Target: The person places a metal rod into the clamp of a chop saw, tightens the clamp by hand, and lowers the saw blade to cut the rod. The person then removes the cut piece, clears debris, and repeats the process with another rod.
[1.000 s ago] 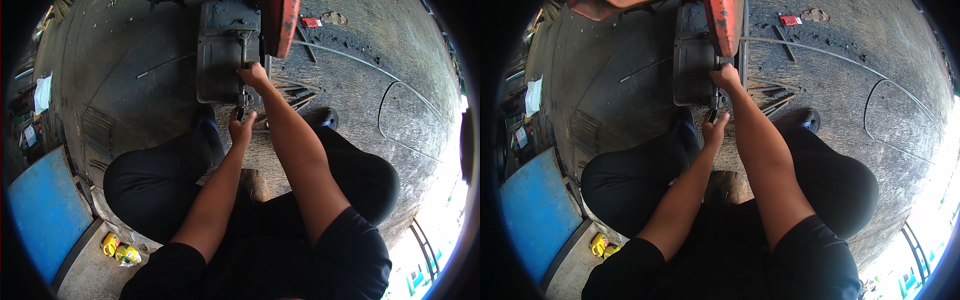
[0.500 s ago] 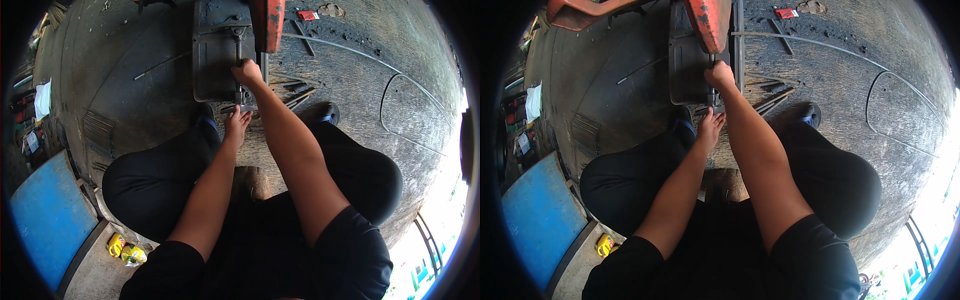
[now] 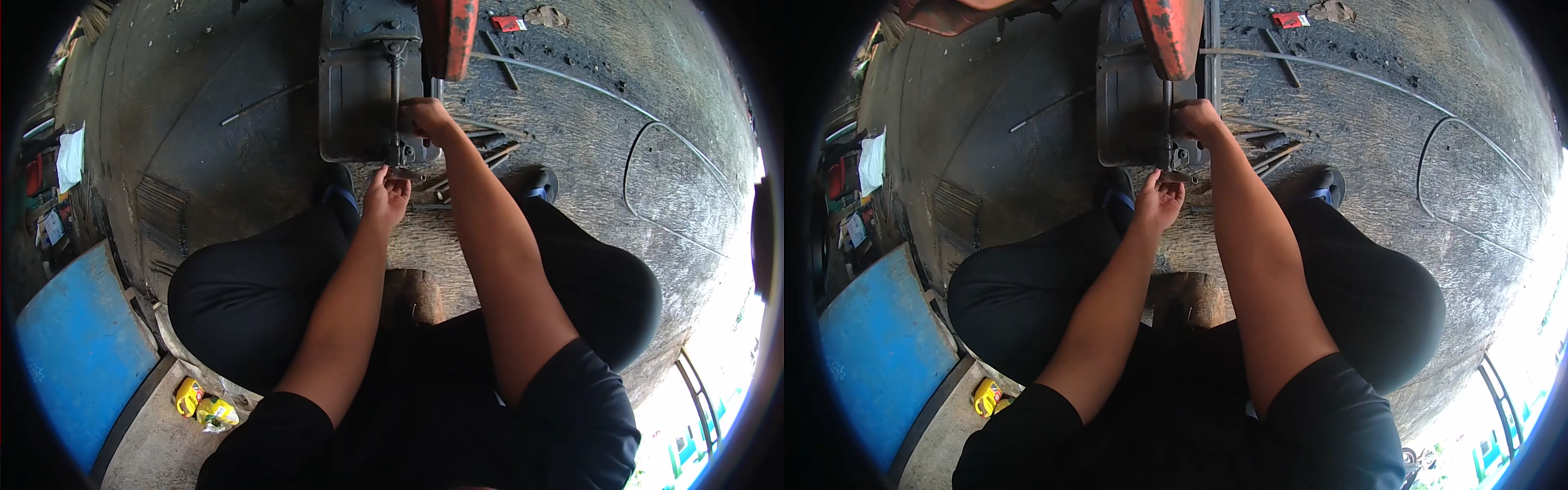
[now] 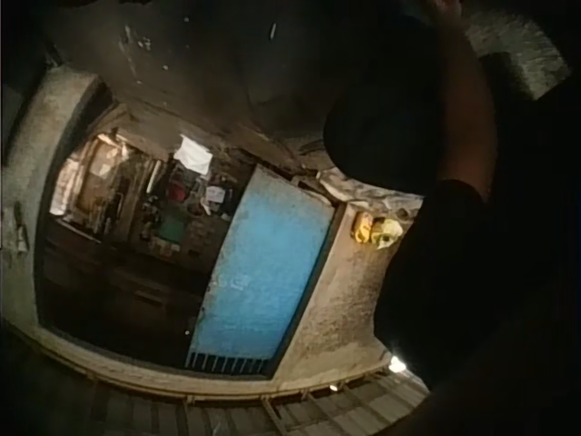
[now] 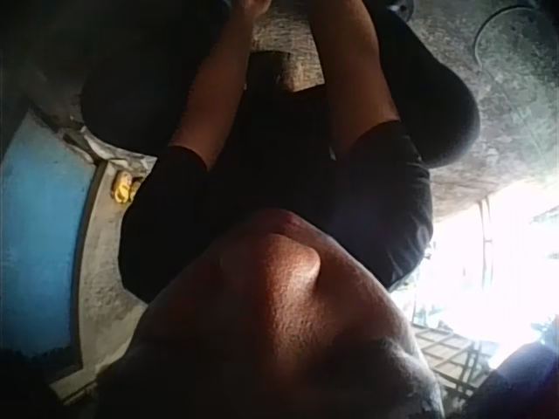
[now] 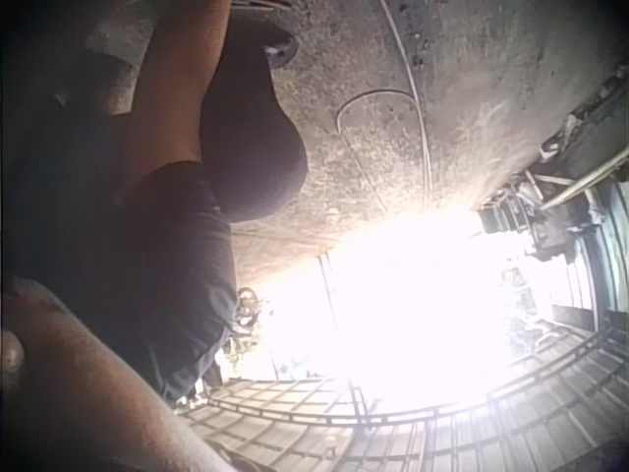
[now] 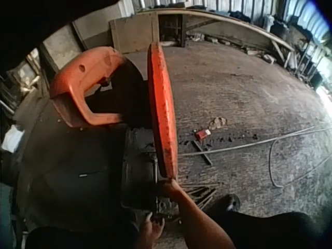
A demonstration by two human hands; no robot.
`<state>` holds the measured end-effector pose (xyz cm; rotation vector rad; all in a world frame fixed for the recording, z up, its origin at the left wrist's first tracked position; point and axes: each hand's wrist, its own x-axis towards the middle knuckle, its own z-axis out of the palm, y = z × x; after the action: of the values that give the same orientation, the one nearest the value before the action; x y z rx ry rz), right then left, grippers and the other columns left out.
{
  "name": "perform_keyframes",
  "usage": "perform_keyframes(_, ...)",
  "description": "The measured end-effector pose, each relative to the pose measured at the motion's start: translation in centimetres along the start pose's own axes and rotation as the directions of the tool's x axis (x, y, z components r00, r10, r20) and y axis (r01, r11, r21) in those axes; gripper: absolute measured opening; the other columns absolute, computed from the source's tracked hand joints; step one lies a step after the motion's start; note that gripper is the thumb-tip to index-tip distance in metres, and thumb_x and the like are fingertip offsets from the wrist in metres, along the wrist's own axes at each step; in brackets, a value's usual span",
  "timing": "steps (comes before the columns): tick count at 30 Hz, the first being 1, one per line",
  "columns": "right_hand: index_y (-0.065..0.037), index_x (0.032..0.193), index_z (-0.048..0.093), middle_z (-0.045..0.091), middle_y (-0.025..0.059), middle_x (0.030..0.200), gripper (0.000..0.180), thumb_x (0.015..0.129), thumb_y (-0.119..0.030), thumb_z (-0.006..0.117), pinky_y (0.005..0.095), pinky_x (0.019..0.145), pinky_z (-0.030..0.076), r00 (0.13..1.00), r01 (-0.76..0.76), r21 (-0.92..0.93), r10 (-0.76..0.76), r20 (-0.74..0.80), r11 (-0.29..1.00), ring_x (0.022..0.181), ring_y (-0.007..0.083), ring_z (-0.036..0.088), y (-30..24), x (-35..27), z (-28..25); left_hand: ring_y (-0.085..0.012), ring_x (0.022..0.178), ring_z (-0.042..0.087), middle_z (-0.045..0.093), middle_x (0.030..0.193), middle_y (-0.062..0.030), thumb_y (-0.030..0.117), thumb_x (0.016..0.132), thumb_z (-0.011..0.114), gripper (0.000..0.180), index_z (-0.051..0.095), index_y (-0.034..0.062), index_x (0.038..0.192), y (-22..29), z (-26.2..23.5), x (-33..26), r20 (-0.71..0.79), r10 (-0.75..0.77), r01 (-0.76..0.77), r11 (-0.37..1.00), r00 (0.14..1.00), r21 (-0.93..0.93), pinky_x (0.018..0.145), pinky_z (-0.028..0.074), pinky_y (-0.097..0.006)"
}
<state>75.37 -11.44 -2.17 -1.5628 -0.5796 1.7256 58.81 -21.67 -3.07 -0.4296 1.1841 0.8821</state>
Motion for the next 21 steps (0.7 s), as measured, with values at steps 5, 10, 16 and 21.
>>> perform_keyframes(5,-0.003,0.102,0.07,0.058,0.0041,0.061,0.023,0.083,-0.015,0.064,0.0294,0.046,0.042,0.991,0.033,-0.205,-0.06,-0.123,0.978,0.05,0.0121,0.053,0.2,0.2,0.7,-0.0207,0.097,0.053,0.055,0.101,-0.0062,0.019,0.088,0.062,0.022,0.051,0.0046,0.101,0.3,0.4,-0.2,-0.007,-0.005,0.005,1.0,1.0,0.01,0.089,0.047,-0.037)
perform_keyframes(10,-0.001,0.096,0.071,0.066,0.0134,0.078,0.024,0.078,-0.015,0.064,0.0321,0.067,0.048,0.954,0.114,-0.248,-0.176,-0.241,0.962,0.071,0.0227,0.062,3.6,3.3,0.1,-0.0175,0.087,0.053,0.056,0.091,-0.0031,0.019,0.086,0.061,0.015,0.053,0.0088,0.093,-0.3,1.4,-0.5,0.021,-0.008,0.007,0.997,1.0,0.082,0.085,0.045,-0.034)
perform_keyframes(16,-0.001,0.095,0.071,0.069,0.0205,0.088,0.027,0.074,-0.015,0.061,0.0354,0.078,0.051,0.945,0.162,-0.13,-0.192,-0.266,0.978,0.083,0.031,0.068,4.0,2.6,2.0,-0.0191,0.09,0.048,0.053,0.097,-0.0037,0.015,0.085,0.061,0.016,0.05,0.0102,0.097,0.9,0.6,-0.3,0.014,0.045,-0.047,0.985,0.999,0.164,0.086,0.043,-0.035)
perform_keyframes(21,0.0,0.096,0.071,0.07,0.018,0.084,0.027,0.074,-0.013,0.062,0.0351,0.073,0.051,0.958,0.138,-0.008,-0.136,-0.253,0.99,0.077,0.0265,0.068,4.2,2.8,1.1,-0.0168,0.088,0.05,0.054,0.094,-0.0041,0.015,0.086,0.06,0.016,0.052,0.0084,0.097,0.9,0.6,0.0,0.077,-0.006,-0.017,0.956,0.997,0.294,0.083,0.044,-0.033)
